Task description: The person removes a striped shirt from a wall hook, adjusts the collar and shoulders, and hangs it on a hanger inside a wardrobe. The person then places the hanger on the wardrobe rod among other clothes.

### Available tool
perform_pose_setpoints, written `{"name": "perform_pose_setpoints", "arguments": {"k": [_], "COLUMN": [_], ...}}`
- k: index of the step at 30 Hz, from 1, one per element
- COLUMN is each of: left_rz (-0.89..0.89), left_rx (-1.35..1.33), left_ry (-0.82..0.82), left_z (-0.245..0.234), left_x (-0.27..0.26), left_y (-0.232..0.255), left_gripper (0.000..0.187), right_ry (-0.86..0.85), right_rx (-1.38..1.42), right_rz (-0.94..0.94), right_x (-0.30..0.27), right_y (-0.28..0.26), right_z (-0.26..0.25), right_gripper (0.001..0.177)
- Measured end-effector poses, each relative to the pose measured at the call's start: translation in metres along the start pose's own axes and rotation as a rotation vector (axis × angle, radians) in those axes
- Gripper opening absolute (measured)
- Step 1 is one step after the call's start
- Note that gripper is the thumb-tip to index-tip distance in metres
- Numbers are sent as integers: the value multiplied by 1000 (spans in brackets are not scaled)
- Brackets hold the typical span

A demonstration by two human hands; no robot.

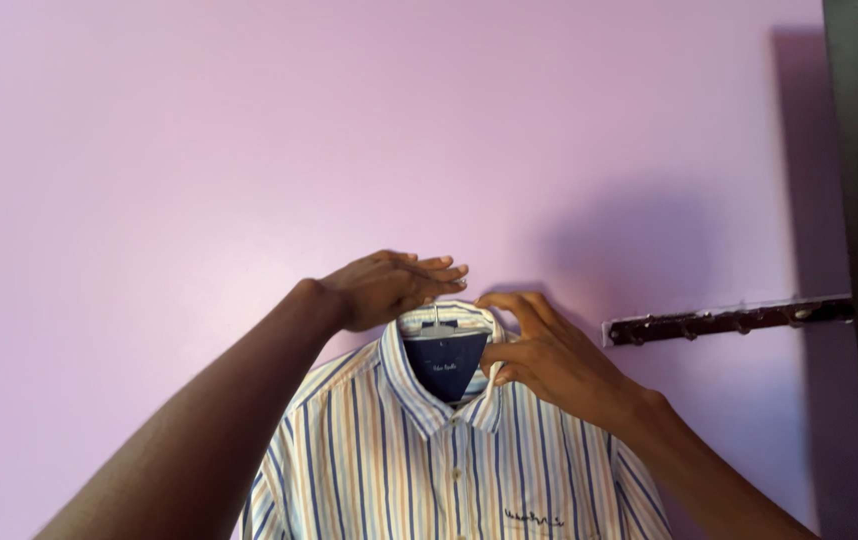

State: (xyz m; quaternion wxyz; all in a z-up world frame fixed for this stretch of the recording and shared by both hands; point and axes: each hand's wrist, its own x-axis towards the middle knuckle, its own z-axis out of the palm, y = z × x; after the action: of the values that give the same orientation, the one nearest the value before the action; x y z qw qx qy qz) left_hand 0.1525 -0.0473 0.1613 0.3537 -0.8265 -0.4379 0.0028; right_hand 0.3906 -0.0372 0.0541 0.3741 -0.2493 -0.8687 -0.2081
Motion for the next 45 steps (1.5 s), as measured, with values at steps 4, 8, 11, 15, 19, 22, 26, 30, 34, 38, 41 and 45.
{"name": "perform_pose_setpoints", "arguments": {"k": [4,8,11,15,19,22,26,30,34,38,41,45], "left_rz": [-20,-100,-46,-26,-4,-5,-55,17,15,18,17,18], "left_rx": [10,0,16,21,19,17,-5,31,34,3,11,4], "left_ry": [-2,-69,-19,1,3,5,-16,25,26,20,33,32], "left_z": [-3,-5,-3,1,6,3,4,8,12,11,10,8], "left_x": [-3,-3,-1,-1,0,-2,-5,-4,-5,-6,-6,-8], "left_y": [6,7,5,2,-2,-2,2,-3,-5,-6,-3,-2], "left_gripper": [51,58,52,51,51,50,53,50,51,49,54,59], "right_ry": [12,71,90,15,90,52,10,150,7,-74,-160,-209], "right_rx": [17,54,47,152,222,269,287,285,286,240,256,298], "right_rz": [-47,-77,-63,12,-1,125,168,-142,-80,-66,-23,-48], "right_x": [6,9,9,6,7,7,14,15,11,17,24,32], "right_y": [5,11,13,14,14,12,17,36,48,51,50,52], "right_z": [2,10,12,13,17,15,17,22,20,16,11,3], "right_gripper": [21,24,25,29,48,50,48,45,48,27,20,19]}}
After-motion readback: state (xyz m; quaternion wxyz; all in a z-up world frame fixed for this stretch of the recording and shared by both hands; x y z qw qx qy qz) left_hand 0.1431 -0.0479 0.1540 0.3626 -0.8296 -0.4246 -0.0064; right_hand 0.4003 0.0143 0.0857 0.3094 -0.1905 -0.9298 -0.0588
